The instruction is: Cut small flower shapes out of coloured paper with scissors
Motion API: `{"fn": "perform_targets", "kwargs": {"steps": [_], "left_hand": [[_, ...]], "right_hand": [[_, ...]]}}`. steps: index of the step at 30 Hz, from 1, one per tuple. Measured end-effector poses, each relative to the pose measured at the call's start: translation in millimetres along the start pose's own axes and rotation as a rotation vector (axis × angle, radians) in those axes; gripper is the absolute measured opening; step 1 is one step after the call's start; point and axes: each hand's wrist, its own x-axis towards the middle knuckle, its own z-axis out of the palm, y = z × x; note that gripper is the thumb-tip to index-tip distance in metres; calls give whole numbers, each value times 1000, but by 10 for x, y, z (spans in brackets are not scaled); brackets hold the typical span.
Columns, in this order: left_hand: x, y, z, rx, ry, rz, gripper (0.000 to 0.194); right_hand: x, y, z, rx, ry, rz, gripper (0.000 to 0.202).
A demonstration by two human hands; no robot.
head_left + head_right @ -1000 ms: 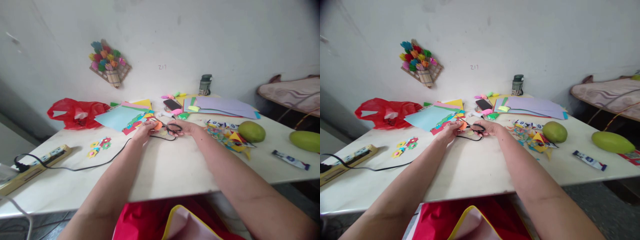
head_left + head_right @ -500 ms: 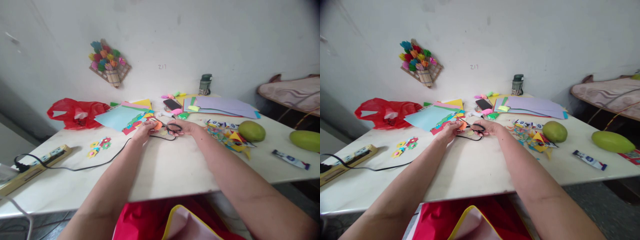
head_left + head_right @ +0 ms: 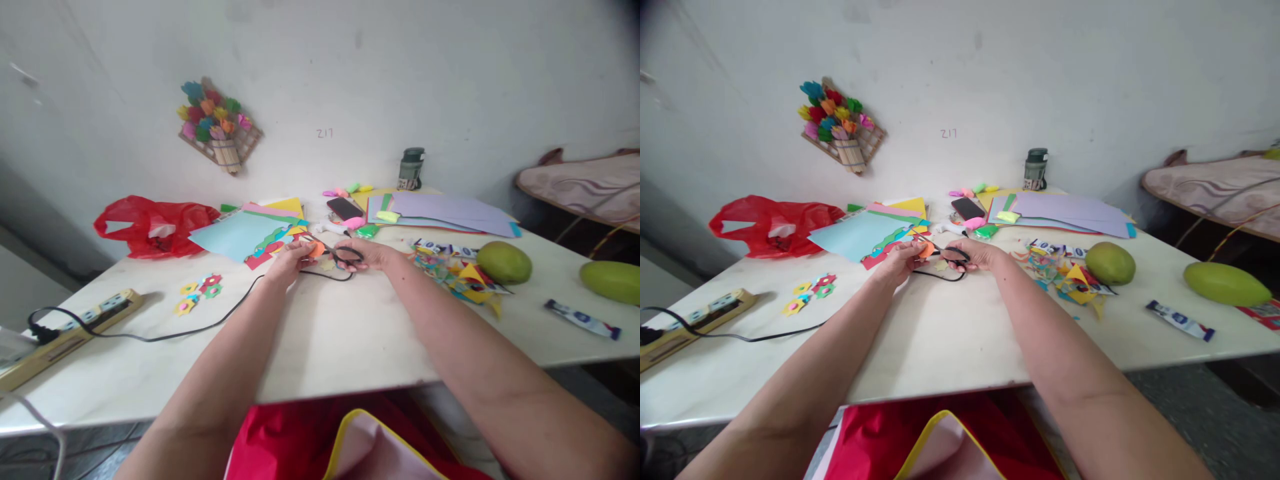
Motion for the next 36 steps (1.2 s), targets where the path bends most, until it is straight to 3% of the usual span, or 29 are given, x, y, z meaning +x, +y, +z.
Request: {"fn": "perform_targets", "kwargs": {"steps": [19, 29, 36], "left_hand": [[-2, -14, 67, -16, 25, 48, 26], [-10, -4, 96, -6, 94, 43, 25], [12, -17, 94, -19, 126, 32, 23]], "right_hand": [[34, -24, 75, -8, 93, -22, 14], [68, -18, 100, -20, 121, -20, 6], [77, -21, 102, -39, 134, -17, 12]]}}
